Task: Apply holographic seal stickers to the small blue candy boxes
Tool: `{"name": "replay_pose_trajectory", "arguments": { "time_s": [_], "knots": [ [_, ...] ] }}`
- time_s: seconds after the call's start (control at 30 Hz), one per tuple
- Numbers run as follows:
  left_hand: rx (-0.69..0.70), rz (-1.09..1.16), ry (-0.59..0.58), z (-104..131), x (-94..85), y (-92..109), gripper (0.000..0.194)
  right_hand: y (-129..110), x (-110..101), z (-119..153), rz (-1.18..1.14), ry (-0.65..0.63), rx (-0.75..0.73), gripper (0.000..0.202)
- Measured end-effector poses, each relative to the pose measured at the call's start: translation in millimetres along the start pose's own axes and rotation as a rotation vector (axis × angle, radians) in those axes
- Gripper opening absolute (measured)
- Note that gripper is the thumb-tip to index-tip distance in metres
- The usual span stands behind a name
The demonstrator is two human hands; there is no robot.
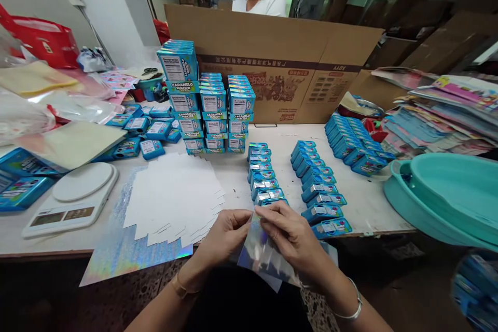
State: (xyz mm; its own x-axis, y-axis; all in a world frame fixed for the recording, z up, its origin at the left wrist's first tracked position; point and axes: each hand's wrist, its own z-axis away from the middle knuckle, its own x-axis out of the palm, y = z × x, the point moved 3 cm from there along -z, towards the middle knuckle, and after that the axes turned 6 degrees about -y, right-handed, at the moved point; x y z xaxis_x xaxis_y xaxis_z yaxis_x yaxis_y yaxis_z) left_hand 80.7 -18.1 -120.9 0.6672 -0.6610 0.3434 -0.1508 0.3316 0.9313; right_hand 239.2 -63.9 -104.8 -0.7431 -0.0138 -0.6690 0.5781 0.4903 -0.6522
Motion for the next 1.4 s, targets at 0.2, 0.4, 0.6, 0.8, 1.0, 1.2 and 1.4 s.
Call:
{"name": "replay_pose_trajectory", "arguments": {
  "time_s": [0.2,0.4,0.6,0.8,1.0,1.2,1.4],
  "knots": [
    [0.156,-0.196,0.19,1,3.5,-4,0.035,-18,9,6,0.409,0.274,-0.211,0.042],
    [0.164,-0.234,0.223,7,0.8,-6,0.031,-24,13,14,0.322,0.299,-0.292,0.047],
    [0.109,-0.24,0.284,14,-1.2,-6,0.014,-21,12,21,0.11,0.282,-0.052,0.041],
    [0.134,-0.178,0.316,14,0.0,-11,0.02,-23,20,29,0.253,0.302,-0.11,0.036],
    [0.121,-0.158,0.323,14,-1.0,-12,0.027,-25,22,29,0.194,0.36,-0.107,0.034],
    [0.158,-0.298,0.348,20,-7.1,-11,0.018,-23,24,28,0.055,0.289,0.117,0.02],
    [0.159,-0.343,0.339,19,-7.4,-14,0.018,-21,26,37,0.065,0.35,0.071,0.024]
  ]
}}
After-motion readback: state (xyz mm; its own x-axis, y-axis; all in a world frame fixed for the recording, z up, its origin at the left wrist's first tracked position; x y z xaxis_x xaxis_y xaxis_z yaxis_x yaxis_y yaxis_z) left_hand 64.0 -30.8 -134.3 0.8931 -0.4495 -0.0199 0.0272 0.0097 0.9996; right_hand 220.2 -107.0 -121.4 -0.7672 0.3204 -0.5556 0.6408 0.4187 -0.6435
